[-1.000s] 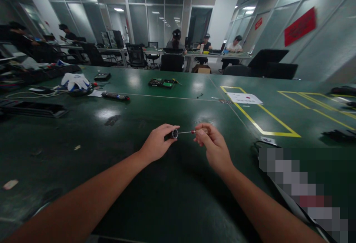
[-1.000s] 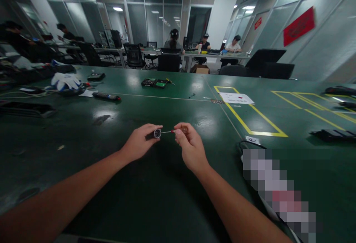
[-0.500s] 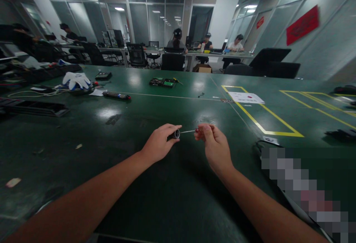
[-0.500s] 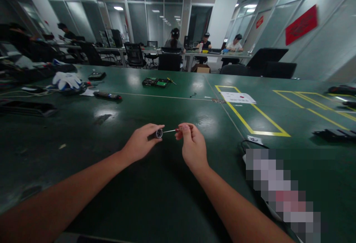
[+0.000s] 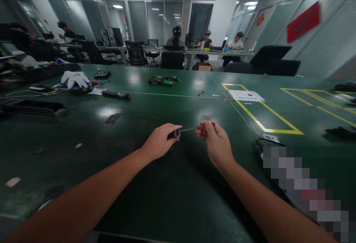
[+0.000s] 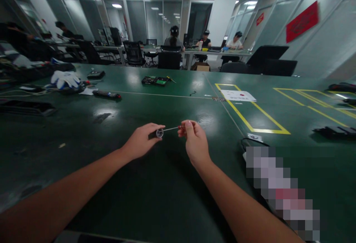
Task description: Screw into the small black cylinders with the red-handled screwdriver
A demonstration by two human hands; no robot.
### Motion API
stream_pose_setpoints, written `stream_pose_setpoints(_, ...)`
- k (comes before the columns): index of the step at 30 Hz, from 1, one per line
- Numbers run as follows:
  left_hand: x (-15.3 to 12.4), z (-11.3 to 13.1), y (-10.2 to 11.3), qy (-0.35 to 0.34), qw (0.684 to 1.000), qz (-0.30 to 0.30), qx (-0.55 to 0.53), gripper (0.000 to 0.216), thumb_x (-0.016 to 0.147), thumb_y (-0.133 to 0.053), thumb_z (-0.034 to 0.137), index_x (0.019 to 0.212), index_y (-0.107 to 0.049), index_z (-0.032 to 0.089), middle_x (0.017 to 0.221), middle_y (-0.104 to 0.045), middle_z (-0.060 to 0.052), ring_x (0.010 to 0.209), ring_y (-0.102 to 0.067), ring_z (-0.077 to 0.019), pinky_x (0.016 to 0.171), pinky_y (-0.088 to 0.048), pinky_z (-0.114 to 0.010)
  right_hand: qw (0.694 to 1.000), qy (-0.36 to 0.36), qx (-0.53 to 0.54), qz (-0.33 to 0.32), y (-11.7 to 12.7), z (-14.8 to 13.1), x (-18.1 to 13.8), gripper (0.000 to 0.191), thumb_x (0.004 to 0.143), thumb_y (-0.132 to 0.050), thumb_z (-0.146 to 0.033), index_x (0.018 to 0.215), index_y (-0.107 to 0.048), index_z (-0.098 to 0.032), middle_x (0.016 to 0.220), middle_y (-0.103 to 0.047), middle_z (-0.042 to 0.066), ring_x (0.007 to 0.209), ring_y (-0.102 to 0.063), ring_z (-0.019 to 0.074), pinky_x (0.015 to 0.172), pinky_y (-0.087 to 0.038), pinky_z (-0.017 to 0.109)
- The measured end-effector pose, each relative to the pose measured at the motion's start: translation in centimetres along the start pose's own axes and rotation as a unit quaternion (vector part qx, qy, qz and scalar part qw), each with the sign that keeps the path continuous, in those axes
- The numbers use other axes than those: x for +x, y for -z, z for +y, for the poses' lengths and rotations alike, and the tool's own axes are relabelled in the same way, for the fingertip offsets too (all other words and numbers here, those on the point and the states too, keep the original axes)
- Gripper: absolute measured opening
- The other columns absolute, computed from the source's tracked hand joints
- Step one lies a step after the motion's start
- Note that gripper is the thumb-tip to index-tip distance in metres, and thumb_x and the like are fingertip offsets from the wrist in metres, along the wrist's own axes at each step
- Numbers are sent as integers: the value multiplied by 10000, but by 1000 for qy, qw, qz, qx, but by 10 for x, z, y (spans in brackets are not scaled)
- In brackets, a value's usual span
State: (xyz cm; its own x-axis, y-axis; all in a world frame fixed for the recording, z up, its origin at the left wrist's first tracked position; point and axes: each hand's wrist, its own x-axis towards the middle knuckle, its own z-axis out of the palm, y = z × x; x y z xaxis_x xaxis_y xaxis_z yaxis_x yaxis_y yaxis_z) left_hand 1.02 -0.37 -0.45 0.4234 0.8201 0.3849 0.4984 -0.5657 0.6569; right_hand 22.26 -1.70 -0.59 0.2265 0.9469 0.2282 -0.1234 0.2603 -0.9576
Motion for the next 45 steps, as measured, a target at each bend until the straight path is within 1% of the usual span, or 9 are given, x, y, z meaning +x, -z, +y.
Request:
stream_pose_setpoints(9,-1,2,0,25,999,19,-6,448,880,-730,167,1319,-657,222,1247,-688,-67,1150,-640,-227,1063,-502,-422,992,67,-100,-40,1,-12,-8,274,995,-557,-472,985,-653,-216,823,-691,24,745,-659,177,755,-524,358)
stream_pose_setpoints(13,-1,3,1,26,999,27,-6,452,880,-724,154,1322,-654,218,1246,-685,-69,1152,-639,-223,1061,-506,-413,984,89,-146,-51,0,-18,-10,253,1008,-533,-448,997,-645,-221,739,-650,-2,666,-614,163,674,-494,329)
stream_pose_setpoints(16,0,3,1,23,999,25,-6,454,875,-718,131,1318,-659,210,1237,-686,-73,1151,-640,-220,1078,-497,-417,986,77,-126,-81,-1,-21,-12,224,985,-573,-445,1033,-640,-237,671,-594,-33,608,-568,156,601,-456,307)
stream_pose_setpoints(19,0,1,1,16,1000,25,-7,461,878,-708,117,1324,-658,222,1246,-683,-67,1162,-638,-213,1088,-490,-416,984,80,-120,-103,-2,-25,-14,253,972,-584,-475,988,-677,-239,745,-639,-7,640,-563,155,629,-464,313)
stream_pose_setpoints(22,0,1,0,16,1000,20,-7,459,884,-702,113,1327,-657,226,1249,-682,-62,1160,-638,-206,1082,-492,-407,980,83,-159,-91,-2,-28,-16,339,1000,-522,-490,913,-720,-229,801,-686,26,673,-573,162,657,-462,323)
stream_pose_setpoints(28,-2,3,-1,26,1000,14,-2,484,892,-704,134,1363,-628,221,1269,-669,-65,1161,-628,-211,1076,-495,-416,990,78,-114,-30,-2,-19,-12,256,951,-619,-461,988,-696,-220,798,-682,23,738,-625,182,729,-508,344)
stream_pose_setpoints(32,-1,2,2,-7,1000,7,27,491,910,-673,131,1388,-604,223,1267,-662,-71,1167,-618,-212,1058,-503,-409,998,14,-61,-17,0,-8,-4,320,926,-629,-532,947,-690,-218,812,-688,35,724,-635,188,742,-528,365)
stream_pose_setpoints(36,4,-2,10,-50,996,2,76,488,925,-631,109,1394,-595,241,1259,-655,-69,1173,-606,-210,1062,-499,-407,988,-137,63,-40,6,1,7,341,863,-669,-557,788,-630,-226,662,-602,8,600,-580,180,778,-580,430)
stream_pose_setpoints(45,4,-7,8,-4,997,-36,69,393,917,-641,125,1302,-659,198,1242,-672,-82,1138,-636,-218,1051,-512,-416,992,-108,60,35,6,10,9,293,845,-719,-508,848,-666,-220,720,-633,14,631,-596,167,702,-587,359)
